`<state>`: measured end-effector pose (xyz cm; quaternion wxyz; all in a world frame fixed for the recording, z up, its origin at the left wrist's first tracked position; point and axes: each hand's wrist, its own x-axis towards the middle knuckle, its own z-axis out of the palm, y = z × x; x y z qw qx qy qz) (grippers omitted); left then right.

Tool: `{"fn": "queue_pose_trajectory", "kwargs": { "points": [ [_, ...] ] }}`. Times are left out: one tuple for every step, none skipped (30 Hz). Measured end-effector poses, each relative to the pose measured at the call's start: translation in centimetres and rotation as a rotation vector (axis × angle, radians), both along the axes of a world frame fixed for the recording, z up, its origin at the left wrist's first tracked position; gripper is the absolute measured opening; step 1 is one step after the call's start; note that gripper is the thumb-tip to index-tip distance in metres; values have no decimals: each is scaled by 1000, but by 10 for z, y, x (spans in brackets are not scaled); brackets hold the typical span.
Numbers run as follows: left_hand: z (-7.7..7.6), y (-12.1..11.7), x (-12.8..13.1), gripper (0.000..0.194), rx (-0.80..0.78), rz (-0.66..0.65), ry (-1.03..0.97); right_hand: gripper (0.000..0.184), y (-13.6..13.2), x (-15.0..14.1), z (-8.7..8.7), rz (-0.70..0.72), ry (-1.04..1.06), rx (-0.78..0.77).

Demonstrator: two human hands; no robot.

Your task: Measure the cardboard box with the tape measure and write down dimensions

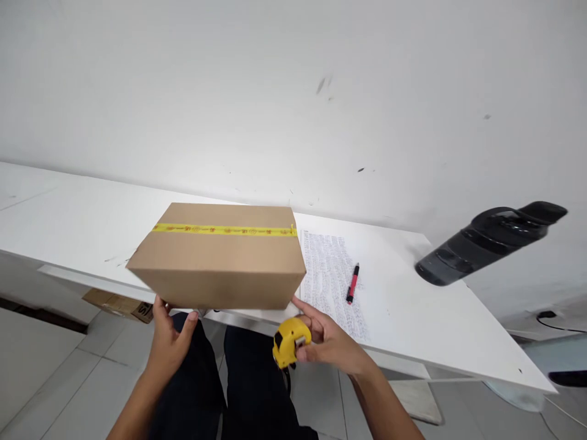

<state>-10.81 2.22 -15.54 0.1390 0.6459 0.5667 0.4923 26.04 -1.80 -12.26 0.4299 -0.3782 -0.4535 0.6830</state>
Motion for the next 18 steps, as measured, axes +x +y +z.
{"fn": "queue_pose_trajectory", "kwargs": {
  "points": [
    [-3,0,0,74,-4,8,-9,98,-2,1,0,58,-41,19],
    [-2,-1,-2,77,17,33,-15,93,-6,1,2,110,-82,44],
    [2,-3,-5,78,60,65,-9,86,-11,2,6,157,-126,69],
    [9,-5,-9,77,113,94,15,76,-18,3,12,194,-174,98],
    [21,-7,-13,76,167,109,56,65,-23,3,21,225,-227,134],
    [36,-8,-17,77,206,107,107,53,-28,2,31,265,-282,182],
    [54,-7,-20,77,236,87,160,41,-32,1,42,328,-330,237],
    [73,-5,-21,78,233,43,217,32,-34,-2,53,406,-358,288],
    [94,0,-20,78,209,2,264,28,-35,-6,62,486,-359,329],
    [113,7,-17,78,195,-31,296,30,-35,-11,69,548,-334,359],
    [132,15,-13,76,169,-62,324,37,-35,-17,72,586,-297,378],
    [149,24,-8,75,134,-92,345,44,-35,-24,73,586,-254,393],
    [164,34,-2,73,96,-124,366,51,-35,-31,70,548,-206,410],
    [176,44,4,71,55,-162,388,56,-36,-39,65,490,-161,433],
    [186,56,10,68,16,-204,409,58,-36,-47,59,424,-125,457],
    [193,68,14,66,-13,-246,431,59,-36,-55,53,355,-104,478],
    [197,80,19,63,-26,-282,451,59,-36,-63,47,290,-105,496],
    [199,92,22,59,-22,-309,472,58,-36,-70,42,240,-133,511]
  ]
}}
